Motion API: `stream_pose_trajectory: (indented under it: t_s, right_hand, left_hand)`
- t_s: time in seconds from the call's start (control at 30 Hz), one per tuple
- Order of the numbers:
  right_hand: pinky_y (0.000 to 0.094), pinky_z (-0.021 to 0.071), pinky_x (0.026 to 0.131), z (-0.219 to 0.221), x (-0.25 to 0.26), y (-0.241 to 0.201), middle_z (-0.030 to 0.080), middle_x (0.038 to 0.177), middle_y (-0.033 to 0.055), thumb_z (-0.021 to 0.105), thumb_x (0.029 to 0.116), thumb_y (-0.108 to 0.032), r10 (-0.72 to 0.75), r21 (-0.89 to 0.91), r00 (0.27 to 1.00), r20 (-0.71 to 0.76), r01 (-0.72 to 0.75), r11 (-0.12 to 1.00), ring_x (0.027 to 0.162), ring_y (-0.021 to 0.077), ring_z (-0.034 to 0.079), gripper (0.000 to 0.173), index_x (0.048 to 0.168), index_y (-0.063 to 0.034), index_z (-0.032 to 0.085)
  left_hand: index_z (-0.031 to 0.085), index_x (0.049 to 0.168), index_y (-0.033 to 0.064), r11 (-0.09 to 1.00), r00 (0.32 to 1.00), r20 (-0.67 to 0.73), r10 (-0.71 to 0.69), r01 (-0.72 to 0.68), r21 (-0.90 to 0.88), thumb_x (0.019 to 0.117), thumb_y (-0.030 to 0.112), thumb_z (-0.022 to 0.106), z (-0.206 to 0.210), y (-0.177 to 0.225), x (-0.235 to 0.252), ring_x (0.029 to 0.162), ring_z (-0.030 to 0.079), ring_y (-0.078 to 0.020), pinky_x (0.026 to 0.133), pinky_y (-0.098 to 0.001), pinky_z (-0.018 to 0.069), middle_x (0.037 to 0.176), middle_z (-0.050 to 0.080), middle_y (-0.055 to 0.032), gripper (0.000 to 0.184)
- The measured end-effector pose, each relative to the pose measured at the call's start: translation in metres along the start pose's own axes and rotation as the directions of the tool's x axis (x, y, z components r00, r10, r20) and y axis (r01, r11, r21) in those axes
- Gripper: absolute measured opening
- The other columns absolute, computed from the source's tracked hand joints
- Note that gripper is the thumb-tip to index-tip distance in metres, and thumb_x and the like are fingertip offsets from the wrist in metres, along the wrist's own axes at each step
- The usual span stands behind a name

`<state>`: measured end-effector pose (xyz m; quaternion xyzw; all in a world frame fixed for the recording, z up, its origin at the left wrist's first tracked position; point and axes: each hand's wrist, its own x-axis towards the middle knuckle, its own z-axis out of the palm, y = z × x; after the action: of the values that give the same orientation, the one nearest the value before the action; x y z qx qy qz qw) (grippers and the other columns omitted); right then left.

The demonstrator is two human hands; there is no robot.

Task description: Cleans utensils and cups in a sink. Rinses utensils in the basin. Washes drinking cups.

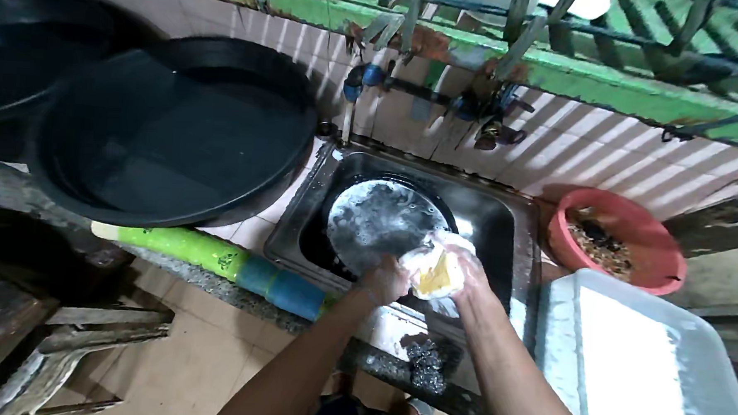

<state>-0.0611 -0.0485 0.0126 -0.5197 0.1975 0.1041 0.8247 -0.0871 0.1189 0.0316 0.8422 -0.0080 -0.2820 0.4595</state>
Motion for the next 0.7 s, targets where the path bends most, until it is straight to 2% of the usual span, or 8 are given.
stream_pose_trajectory:
  t_s: [0.07, 0.17, 0.2, 0.37, 0.43, 0.5, 0.6, 0.7]
  right_hand:
    - [0.035, 0.0594, 0.066, -0.005, 0.012, 0.004, 0.068, 0.089, 0.0036, 0.054, 0.1059, -0.03, -0.072, 0.04, 0.992, -0.104, 0.077, 0.996, 0.076, 0.0132, 0.067, 0.024, 0.116, -0.0102, 0.062]
    - [0.0384, 0.0599, 0.077, 0.004, 0.006, 0.012, 0.069, 0.102, 0.0011, 0.038, 0.108, -0.053, -0.062, 0.2, 0.998, -0.006, 0.062, 0.978, 0.091, 0.013, 0.068, 0.043, 0.126, -0.0189, 0.058]
    - [0.0349, 0.0602, 0.072, 0.014, -0.001, 0.013, 0.069, 0.096, -0.0005, 0.036, 0.1071, -0.056, -0.032, 0.185, 0.999, 0.018, 0.029, 0.982, 0.085, 0.0112, 0.068, 0.045, 0.121, -0.02, 0.06]
    - [0.0315, 0.0584, 0.058, 0.022, 0.002, 0.001, 0.065, 0.075, 0.0032, 0.053, 0.1061, -0.036, -0.057, -0.033, 0.995, -0.078, 0.055, 0.998, 0.063, 0.0124, 0.065, 0.029, 0.106, -0.0086, 0.062]
    - [0.03, 0.0572, 0.055, 0.025, 0.01, 0.002, 0.063, 0.072, 0.0019, 0.051, 0.1074, -0.039, -0.12, -0.034, 0.977, -0.178, 0.115, 0.993, 0.059, 0.0116, 0.063, 0.03, 0.108, -0.0097, 0.059]
    - [0.0306, 0.0566, 0.06, 0.031, 0.004, 0.008, 0.063, 0.079, 0.0029, 0.05, 0.1083, -0.036, -0.145, -0.186, 0.968, -0.204, 0.107, 0.977, 0.065, 0.0119, 0.063, 0.029, 0.113, -0.0095, 0.059]
    - [0.044, 0.0558, 0.075, 0.041, -0.025, 0.007, 0.067, 0.102, 0.0133, 0.053, 0.1075, -0.024, -0.026, -0.52, 0.987, -0.156, -0.06, 0.852, 0.084, 0.022, 0.065, 0.029, 0.129, -0.0052, 0.061]
    - [0.0403, 0.0563, 0.067, 0.039, -0.015, -0.001, 0.068, 0.092, 0.0104, 0.057, 0.1052, -0.029, -0.025, -0.46, 0.99, -0.137, -0.042, 0.887, 0.075, 0.0191, 0.065, 0.028, 0.12, -0.0064, 0.065]
  left_hand:
    - [0.063, 0.134, 0.0048, 0.969, 0.997, -0.039, -0.06, 0.068, 0.237, 0.1086, 0.025, 0.049, -0.005, 0.025, -0.022, 0.114, 0.066, -0.0346, 0.099, -0.0545, 0.0521, 0.121, 0.069, -0.0199, 0.036]
    - [0.064, 0.136, 0.0097, 0.958, 0.99, -0.109, -0.088, 0.114, 0.262, 0.1076, 0.025, 0.049, 0.001, 0.034, -0.029, 0.112, 0.068, -0.0364, 0.094, -0.0572, 0.0533, 0.117, 0.071, -0.0195, 0.035]
    - [0.064, 0.133, 0.0061, 0.975, 0.989, -0.126, -0.084, 0.108, 0.196, 0.1083, 0.026, 0.049, 0.003, 0.03, -0.027, 0.111, 0.067, -0.038, 0.094, -0.0581, 0.0529, 0.117, 0.07, -0.0218, 0.035]
    - [0.066, 0.129, -0.0038, 0.959, 0.981, -0.045, 0.188, -0.173, 0.224, 0.1053, 0.014, 0.056, 0.014, 0.001, -0.015, 0.122, 0.062, -0.0406, 0.107, -0.0533, 0.0466, 0.128, 0.065, -0.0272, 0.031]
    - [0.063, 0.13, -0.0037, 0.994, 0.997, -0.067, 0.033, -0.027, 0.102, 0.1087, 0.021, 0.05, 0.022, 0.003, -0.016, 0.118, 0.064, -0.0359, 0.104, -0.0501, 0.0487, 0.123, 0.066, -0.0242, 0.035]
    - [0.057, 0.136, -0.004, 0.993, 0.99, -0.081, -0.115, 0.116, 0.007, 0.1107, 0.025, 0.046, 0.02, 0.013, -0.017, 0.119, 0.063, -0.0374, 0.104, -0.0518, 0.0488, 0.127, 0.064, -0.0261, 0.04]
    - [0.058, 0.135, -0.0088, 0.985, 0.998, -0.063, -0.008, 0.019, 0.174, 0.1101, 0.014, 0.045, 0.015, 0.004, -0.007, 0.132, 0.055, -0.0412, 0.113, -0.0522, 0.0421, 0.138, 0.059, -0.0296, 0.036]
    - [0.064, 0.126, -0.0079, 0.967, 0.991, -0.064, 0.117, -0.099, 0.234, 0.1088, 0.016, 0.05, 0.017, -0.01, -0.002, 0.123, 0.061, -0.0429, 0.108, -0.0543, 0.0461, 0.128, 0.064, -0.0293, 0.033]
